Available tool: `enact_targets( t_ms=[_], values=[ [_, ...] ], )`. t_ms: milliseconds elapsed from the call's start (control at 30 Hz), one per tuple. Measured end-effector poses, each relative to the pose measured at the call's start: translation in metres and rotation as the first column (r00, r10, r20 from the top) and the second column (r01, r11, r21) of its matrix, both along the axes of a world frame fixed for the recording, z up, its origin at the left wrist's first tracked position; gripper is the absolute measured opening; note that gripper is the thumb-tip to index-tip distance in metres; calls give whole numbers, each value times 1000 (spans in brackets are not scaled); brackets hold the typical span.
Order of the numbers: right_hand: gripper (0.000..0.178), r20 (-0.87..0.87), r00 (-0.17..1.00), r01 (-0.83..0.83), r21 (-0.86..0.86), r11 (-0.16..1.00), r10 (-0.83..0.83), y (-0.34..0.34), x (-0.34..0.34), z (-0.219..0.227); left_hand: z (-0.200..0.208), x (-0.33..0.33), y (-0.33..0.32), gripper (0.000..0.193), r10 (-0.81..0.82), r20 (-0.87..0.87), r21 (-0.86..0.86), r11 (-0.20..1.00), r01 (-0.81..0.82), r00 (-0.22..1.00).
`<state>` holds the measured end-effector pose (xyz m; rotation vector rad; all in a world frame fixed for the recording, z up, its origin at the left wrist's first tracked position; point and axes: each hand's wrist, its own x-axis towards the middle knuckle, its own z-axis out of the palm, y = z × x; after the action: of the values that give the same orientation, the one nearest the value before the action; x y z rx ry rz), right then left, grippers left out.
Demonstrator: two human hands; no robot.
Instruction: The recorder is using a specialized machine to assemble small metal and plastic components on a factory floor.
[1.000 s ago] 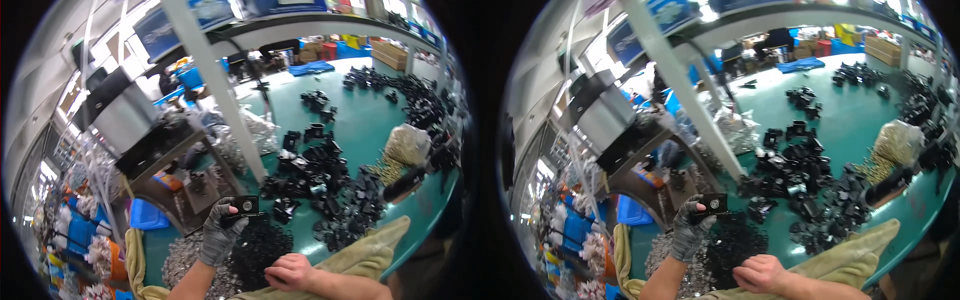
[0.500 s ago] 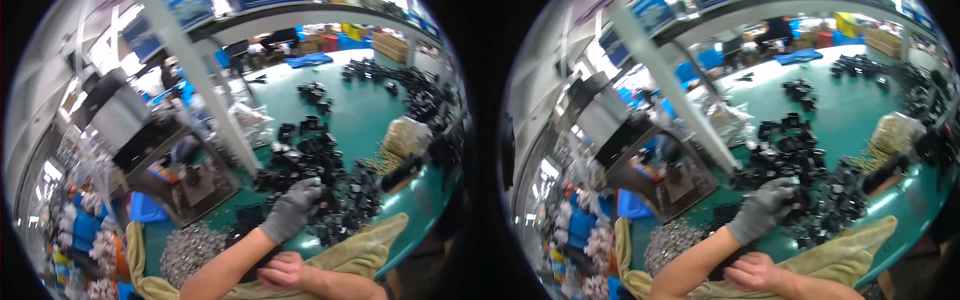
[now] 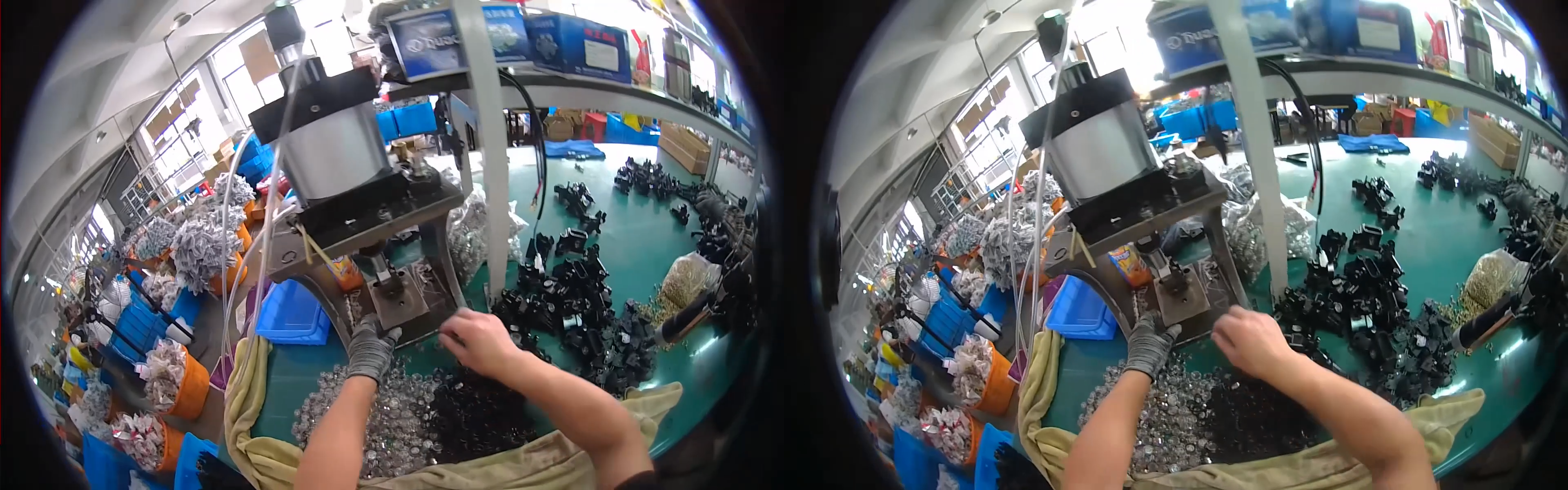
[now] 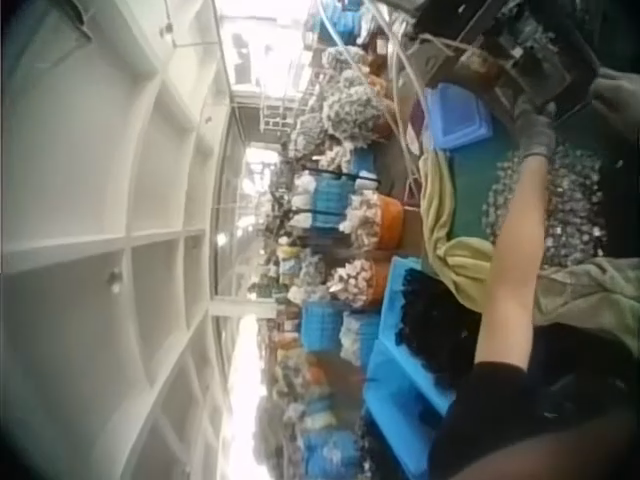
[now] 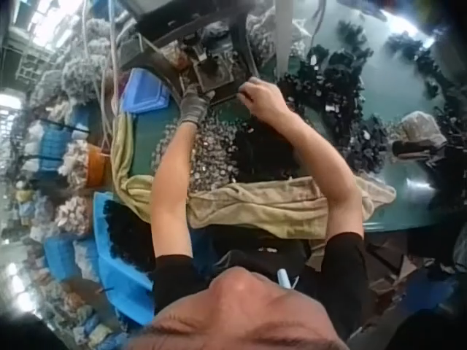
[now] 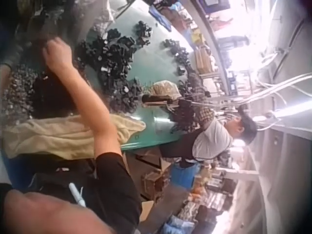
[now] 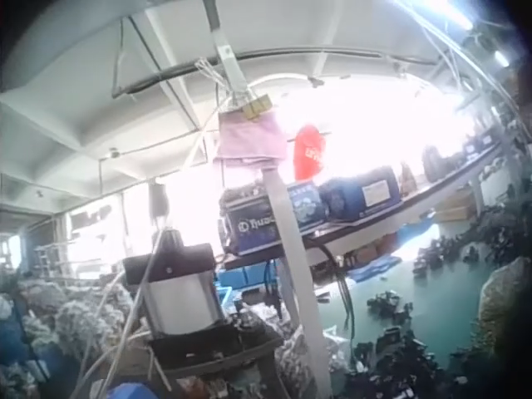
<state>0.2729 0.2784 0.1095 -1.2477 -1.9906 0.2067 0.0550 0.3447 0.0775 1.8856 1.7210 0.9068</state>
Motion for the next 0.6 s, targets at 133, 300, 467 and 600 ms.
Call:
enact_targets(
  t_ms=[133, 300, 467, 600],
  values=[
    [23, 262, 963, 101, -160, 982, -57, 69, -11, -23, -1, -6, 12, 38, -4, -46, -54, 999, 2, 999],
    [29, 388, 921, 63, -207, 976, 22, 100, -11, -27, -9, -15, 21, 42, -27, -25, -47, 999, 26, 999],
    [34, 381, 924, 44, -212, 976, 41, 109, -5, -28, -11, -15, 27, 38, -15, 49, -128, 992, 21, 999],
    [34, 417, 907, 18, -153, 988, 48, 110, -4, -28, -19, -17, 31, 37, -8, 13, -128, 992, 10, 1000]
  ],
)
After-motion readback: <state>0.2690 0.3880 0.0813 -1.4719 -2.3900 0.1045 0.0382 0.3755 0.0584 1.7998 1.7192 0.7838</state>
